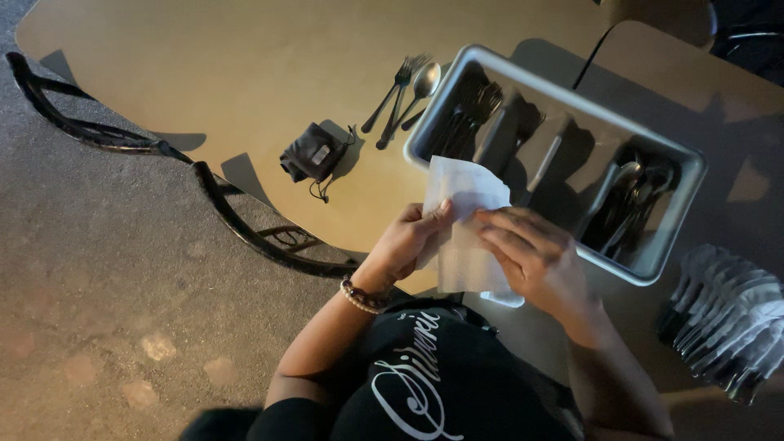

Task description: The person picks up a fork or spoon from a divider bin, places it on a napkin, and wraps the napkin around the utensil by hand before setting it aside.

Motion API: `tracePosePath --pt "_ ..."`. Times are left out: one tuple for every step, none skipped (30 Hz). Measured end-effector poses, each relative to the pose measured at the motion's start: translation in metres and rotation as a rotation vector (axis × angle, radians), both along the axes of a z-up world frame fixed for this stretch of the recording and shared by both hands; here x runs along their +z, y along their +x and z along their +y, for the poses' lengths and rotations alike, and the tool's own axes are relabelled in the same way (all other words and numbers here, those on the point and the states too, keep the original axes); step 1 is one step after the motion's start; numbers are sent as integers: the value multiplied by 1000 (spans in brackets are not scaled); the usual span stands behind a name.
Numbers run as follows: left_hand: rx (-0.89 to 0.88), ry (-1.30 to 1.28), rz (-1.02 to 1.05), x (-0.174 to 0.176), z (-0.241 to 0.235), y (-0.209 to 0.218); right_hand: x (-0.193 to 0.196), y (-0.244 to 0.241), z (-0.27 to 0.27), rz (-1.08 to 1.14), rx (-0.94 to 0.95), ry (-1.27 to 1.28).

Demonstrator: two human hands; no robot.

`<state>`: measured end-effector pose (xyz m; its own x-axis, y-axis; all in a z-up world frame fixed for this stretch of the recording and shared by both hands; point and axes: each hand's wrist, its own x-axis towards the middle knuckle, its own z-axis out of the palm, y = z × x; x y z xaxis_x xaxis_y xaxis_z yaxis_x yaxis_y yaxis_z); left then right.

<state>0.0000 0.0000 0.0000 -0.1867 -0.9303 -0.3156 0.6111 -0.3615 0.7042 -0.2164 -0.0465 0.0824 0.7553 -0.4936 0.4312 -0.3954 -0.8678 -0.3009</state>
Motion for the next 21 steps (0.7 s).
tracePosePath --pt "-1 2 -28 -1 0 1 1 1 0 -41 -2 26" --pt "0 1 -28 -3 0 1 2 2 0 -40 -2 26" --pt "1 -25 -44 -5 0 1 2 3 0 -47 -9 37" --pt "3 -52 -60 -8 1 1 3 4 1 -55 -16 49" --pt "5 -53 -59 -10 2 1 4 5 1 -54 -14 48" --pt "6 -54 -105 -11 3 2 4 5 1 -45 -9 50" --pt "5 -56 -152 -10 2 2 4 6 1 -37 -7 50" --pt "5 -58 -153 -8 2 3 3 6 1 -38 -7 47" --pt "3 -60 -135 -4 3 3 2 7 2 -9 12 -13" --pt "1 -62 -117 0 4 2 0 6 3 21 30 -72" --pt "1 -61 -117 4 6 1 -4 6 4 21 30 -72" --pt "29 -195 -241 7 9 -1 -10 6 5 -55 21 -72" --pt "55 -329 -364 8 11 -3 -17 6 6 -131 12 -71" --pt "56 -328 -364 8 10 -3 -25 5 5 -131 13 -70" --pt "40 -355 -463 8 8 -3 -34 4 4 -222 -40 -11" --pt "24 -381 -563 7 8 -3 -42 1 2 -312 -92 49" --pt "24 -383 -564 7 8 -2 -50 -2 -2 -314 -92 47" --pt "-1 -382 -535 8 9 1 -57 -6 -5 -395 -196 228" --pt "-27 -376 -505 8 12 4 -63 -10 -7 -473 -300 413" --pt "-28 -375 -505 8 17 8 -68 -12 -12 -473 -300 415" --pt "-44 -388 -552 8 21 13 -71 -13 -21 -721 -223 808"
